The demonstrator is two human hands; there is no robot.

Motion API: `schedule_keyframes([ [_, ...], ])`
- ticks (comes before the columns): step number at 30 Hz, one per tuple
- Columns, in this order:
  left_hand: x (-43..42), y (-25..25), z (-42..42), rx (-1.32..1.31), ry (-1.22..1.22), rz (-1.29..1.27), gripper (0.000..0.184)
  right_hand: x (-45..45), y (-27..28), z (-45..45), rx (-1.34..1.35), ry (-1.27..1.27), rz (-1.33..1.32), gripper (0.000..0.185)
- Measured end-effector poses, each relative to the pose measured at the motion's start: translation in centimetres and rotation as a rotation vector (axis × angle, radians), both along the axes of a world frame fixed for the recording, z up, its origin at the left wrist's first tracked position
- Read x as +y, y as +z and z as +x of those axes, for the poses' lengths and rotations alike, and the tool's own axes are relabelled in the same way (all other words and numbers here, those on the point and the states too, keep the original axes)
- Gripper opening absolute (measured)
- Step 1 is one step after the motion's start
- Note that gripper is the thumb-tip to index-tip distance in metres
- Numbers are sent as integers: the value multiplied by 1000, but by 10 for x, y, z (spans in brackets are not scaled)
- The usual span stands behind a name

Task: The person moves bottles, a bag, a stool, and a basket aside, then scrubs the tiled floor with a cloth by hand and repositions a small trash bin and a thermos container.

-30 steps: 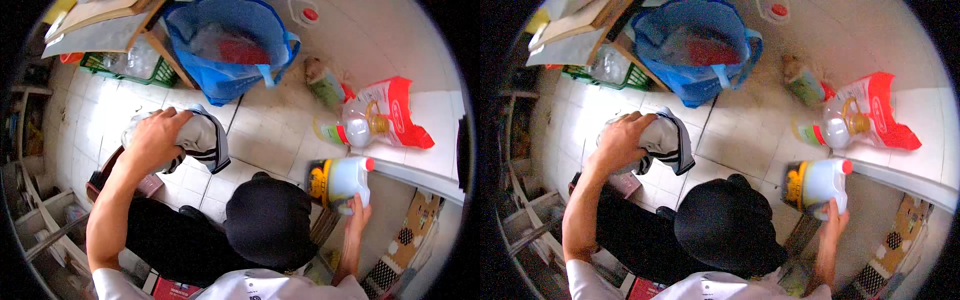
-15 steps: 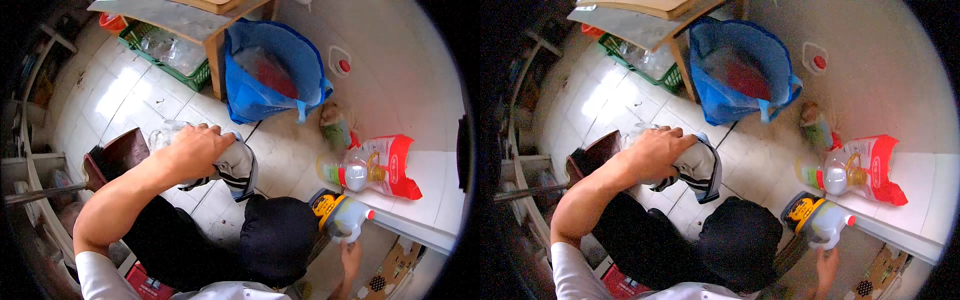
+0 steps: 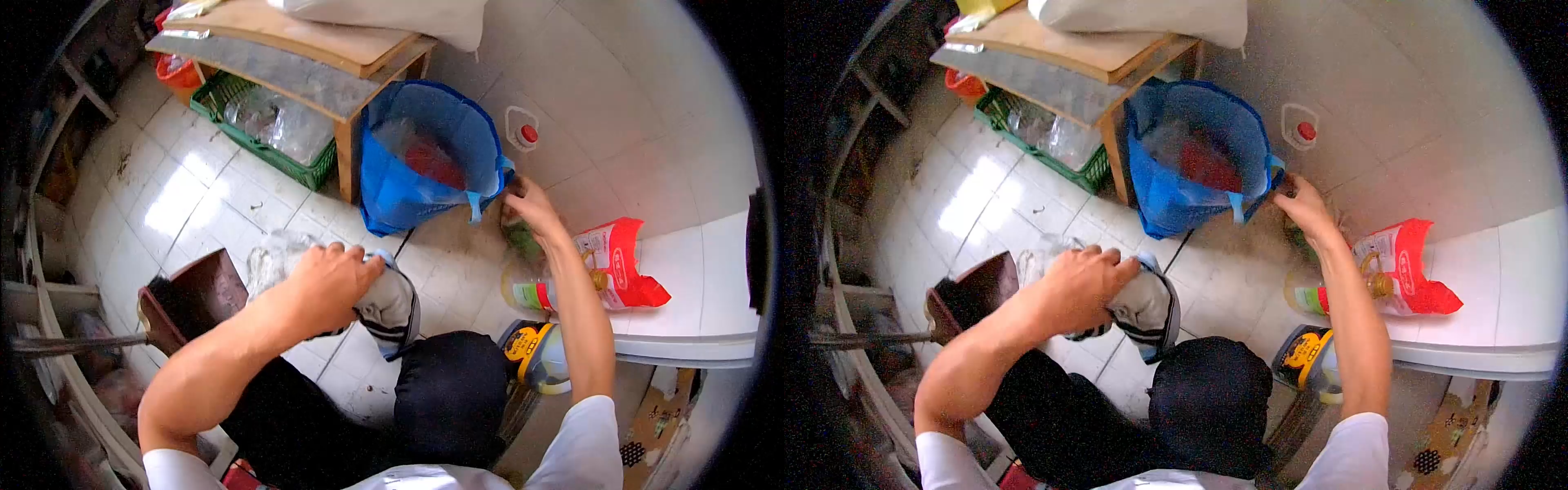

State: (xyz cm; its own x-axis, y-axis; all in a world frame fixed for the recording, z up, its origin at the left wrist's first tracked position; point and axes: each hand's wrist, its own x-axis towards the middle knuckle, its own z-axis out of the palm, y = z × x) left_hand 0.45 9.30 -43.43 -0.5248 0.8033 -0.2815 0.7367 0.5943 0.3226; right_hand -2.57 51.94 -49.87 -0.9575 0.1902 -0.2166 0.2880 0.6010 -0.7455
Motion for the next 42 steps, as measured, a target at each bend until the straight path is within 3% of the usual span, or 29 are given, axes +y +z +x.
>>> schedule_keyframes([
  [1, -2, 2, 1, -17, 2, 0, 69, -6, 10, -4, -85, 13, -57, 64],
  [4, -10, -1, -2, -47, -5, -40, 70, -29, 41, 5, 6, -145, -88, 56],
  [7, -10, -6, -7, -75, -15, -51, 68, -83, 100, 8, 296, -172, -307, 50],
  [9, -4, -11, -11, -85, -23, -68, 67, -123, 135, -12, 317, -121, -389, 43],
  [11, -3, -18, -15, -80, -32, -67, 67, -150, 139, -53, 148, -54, -647, 44],
  [13, -3, -25, -15, -74, -22, -64, 67, -151, 95, -119, -109, 16, -777, 41],
  [15, -6, -27, -14, -61, 2, -60, 68, -176, 65, -162, -194, -142, -642, 32],
  [19, -15, -27, -7, -33, 36, -42, 65, -183, -5, -231, -77, -123, -395, 34],
  [26, -37, -24, -11, -24, 30, 11, 51, -178, -16, -233, -6, -200, -418, 37],
  [29, -37, -22, -10, -37, 0, 7, 43, -160, 13, -189, 34, -266, -612, 38],
  [35, -32, -6, 8, -13, -161, -130, 29, -135, 113, -88, -57, -213, -992, 16],
  [39, -26, 9, 25, -165, -292, -330, 48, -189, 197, -25, 54, -67, -1090, 17],
  [42, -9, -4, 44, -173, -335, -446, 49, -240, 235, 10, 149, -6, -1061, 21],
])
